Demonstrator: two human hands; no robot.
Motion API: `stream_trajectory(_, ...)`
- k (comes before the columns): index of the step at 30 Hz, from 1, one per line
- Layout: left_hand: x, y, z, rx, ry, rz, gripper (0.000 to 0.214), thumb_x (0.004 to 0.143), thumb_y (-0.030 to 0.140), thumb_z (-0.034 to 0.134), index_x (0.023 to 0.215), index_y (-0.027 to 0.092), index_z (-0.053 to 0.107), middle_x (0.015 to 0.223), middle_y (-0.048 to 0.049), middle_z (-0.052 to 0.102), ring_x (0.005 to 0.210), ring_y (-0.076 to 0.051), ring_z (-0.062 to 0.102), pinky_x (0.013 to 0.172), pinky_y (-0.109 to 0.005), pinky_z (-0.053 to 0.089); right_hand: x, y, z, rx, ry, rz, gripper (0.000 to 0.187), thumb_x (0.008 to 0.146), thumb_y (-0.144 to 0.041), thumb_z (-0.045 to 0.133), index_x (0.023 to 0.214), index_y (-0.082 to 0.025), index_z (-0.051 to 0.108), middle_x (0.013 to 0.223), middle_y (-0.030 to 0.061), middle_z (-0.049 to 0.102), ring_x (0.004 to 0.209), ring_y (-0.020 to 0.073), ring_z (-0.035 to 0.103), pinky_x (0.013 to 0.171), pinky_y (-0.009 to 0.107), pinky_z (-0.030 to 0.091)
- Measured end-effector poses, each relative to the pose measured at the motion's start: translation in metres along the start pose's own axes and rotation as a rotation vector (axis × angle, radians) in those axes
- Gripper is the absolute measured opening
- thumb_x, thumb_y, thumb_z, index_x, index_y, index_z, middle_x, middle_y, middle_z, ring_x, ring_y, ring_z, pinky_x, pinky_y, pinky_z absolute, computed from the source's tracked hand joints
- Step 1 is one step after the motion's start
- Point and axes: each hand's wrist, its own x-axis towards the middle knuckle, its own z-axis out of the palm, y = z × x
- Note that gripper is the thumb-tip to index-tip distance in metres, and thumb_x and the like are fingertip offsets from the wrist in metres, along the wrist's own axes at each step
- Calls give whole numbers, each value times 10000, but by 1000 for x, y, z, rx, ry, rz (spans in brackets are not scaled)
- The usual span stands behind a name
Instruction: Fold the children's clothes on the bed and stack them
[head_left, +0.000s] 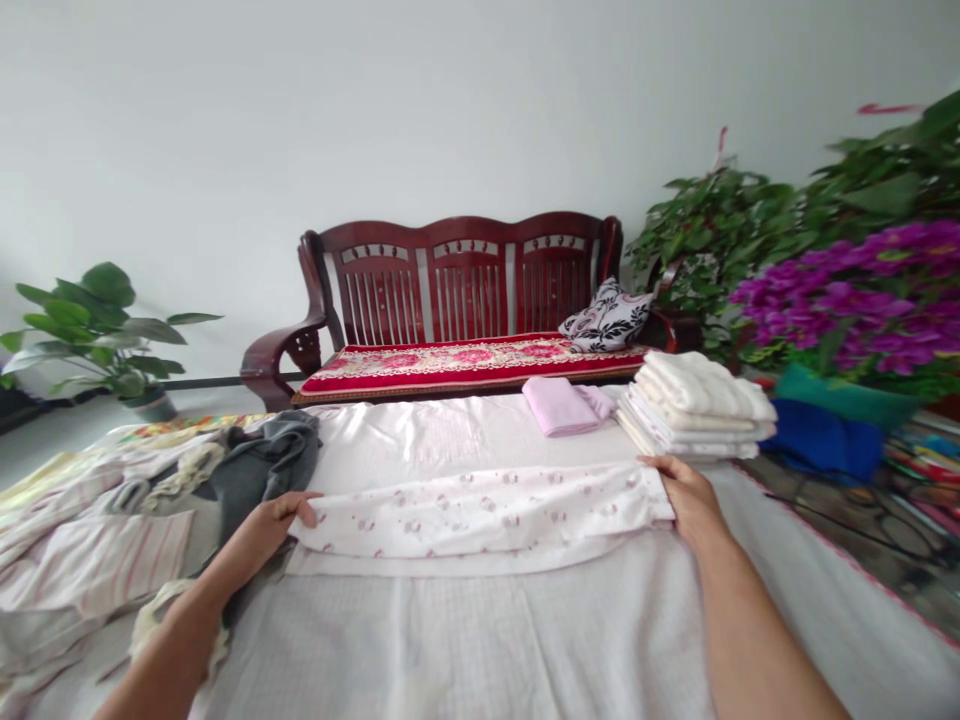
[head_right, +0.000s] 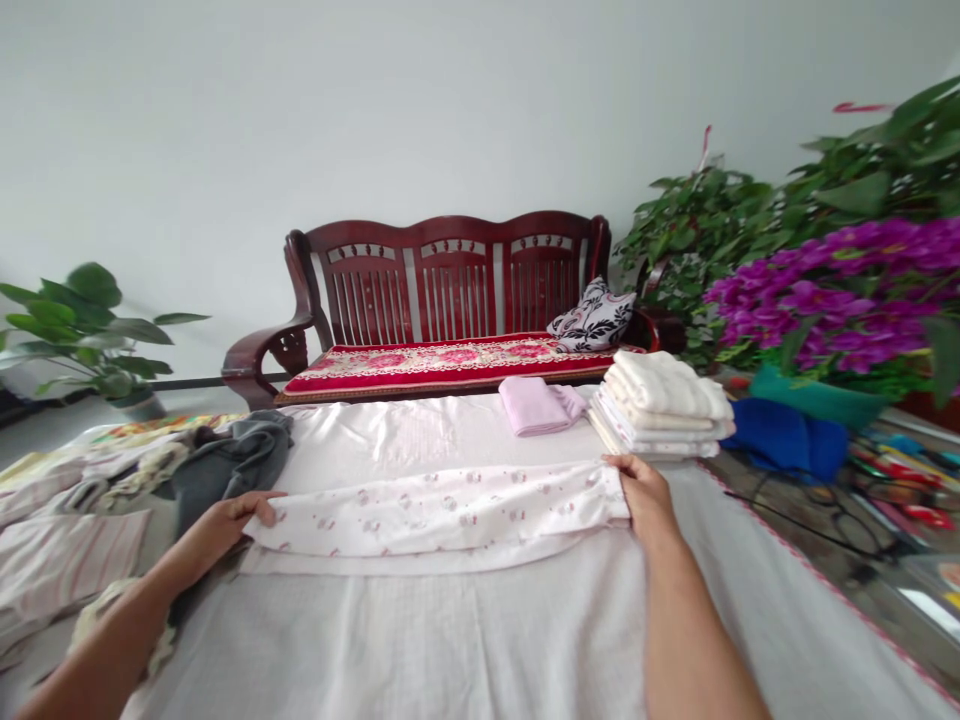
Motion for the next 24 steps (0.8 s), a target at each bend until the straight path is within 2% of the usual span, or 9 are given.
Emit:
stream_trajectory(2, -1, -1, -2, 132, 9, 72, 163, 564, 383, 690, 518, 226, 681, 1064, -82, 767, 981, -300, 680, 928, -365, 517, -1, -2, -1, -66, 65, 44, 369, 500, -356, 747, 834, -202, 709, 729, 27, 736, 662, 228, 666, 594, 315, 527)
stream_trajectory(5, -5, 0, -4, 237, 35, 110, 205, 601, 447, 654, 597, 258, 733, 1075, -63, 764, 1031, -301, 665, 1018, -372, 461, -3, -8, -7, -294, 148, -55, 356, 592, -451, 684, 842, -200, 715, 768, 47, 734, 776, 258, 668, 693, 335, 522)
stream_trajectory(9, -9, 3, -3, 236, 39, 93, 272, 591, 528, 694, 651, 271, 759, 1098, -61, 759, 1056, -308, 658, 1023, -362, 461, -5, -15, -15, -568, 32, -114, 422, 761, -586, 551, 901, -229, 729, 859, 55, 750, 872, 271, 669, 796, 356, 498)
stream_trajectory(12, -12, 7, 0, 139, 71, 61, 306, 540, 533, 749, 662, 253, 754, 1151, -82, 743, 1064, -319, 660, 954, -349, 507, -5, -18, -13, -692, -69, -70, 493, 703, -570, 665, 1089, -269, 720, 872, 30, 752, 859, 261, 680, 823, 358, 494)
stream_trajectory(15, -16, 12, 0, 28, 98, 23, 328, 478, 505, 794, 651, 234, 726, 1167, -99, 731, 1025, -320, 674, 850, -330, 549, -8, -22, -6, -543, -139, -65, 592, 635, -469, 738, 1173, -222, 702, 954, 54, 758, 899, 260, 690, 801, 330, 513)
stream_trajectory(17, -19, 15, -3, -8, 93, 19, 324, 491, 501, 790, 646, 229, 706, 1171, -103, 723, 995, -313, 680, 808, -330, 560, -11, -24, -4, -359, -107, -59, 590, 665, -460, 705, 1190, -190, 697, 1036, 72, 751, 952, 259, 691, 773, 305, 524)
stream_trajectory(19, -21, 15, -6, 23, 62, 44, 290, 537, 496, 751, 637, 230, 696, 1159, -106, 719, 1002, -311, 675, 839, -349, 553, -14, -24, -5, -267, -77, -13, 609, 673, -467, 695, 1209, -178, 690, 1005, 67, 754, 909, 256, 701, 712, 295, 530)
stream_trajectory(22, -21, 14, -8, 199, -23, 113, 222, 588, 452, 666, 590, 232, 690, 1087, -110, 729, 1063, -321, 649, 980, -395, 490, -11, -16, -12, -338, -132, 57, 621, 640, -448, 716, 1195, -171, 691, 852, 45, 753, 773, 249, 702, 639, 303, 522)
stream_trajectory(24, -21, 12, -8, 327, -77, 151, 218, 636, 421, 598, 562, 234, 684, 1067, -105, 731, 1092, -316, 636, 1036, -403, 447, -6, -8, -18, -435, -159, 47, 641, 617, -458, 722, 1187, -167, 686, 816, 43, 748, 772, 259, 698, 667, 320, 526)
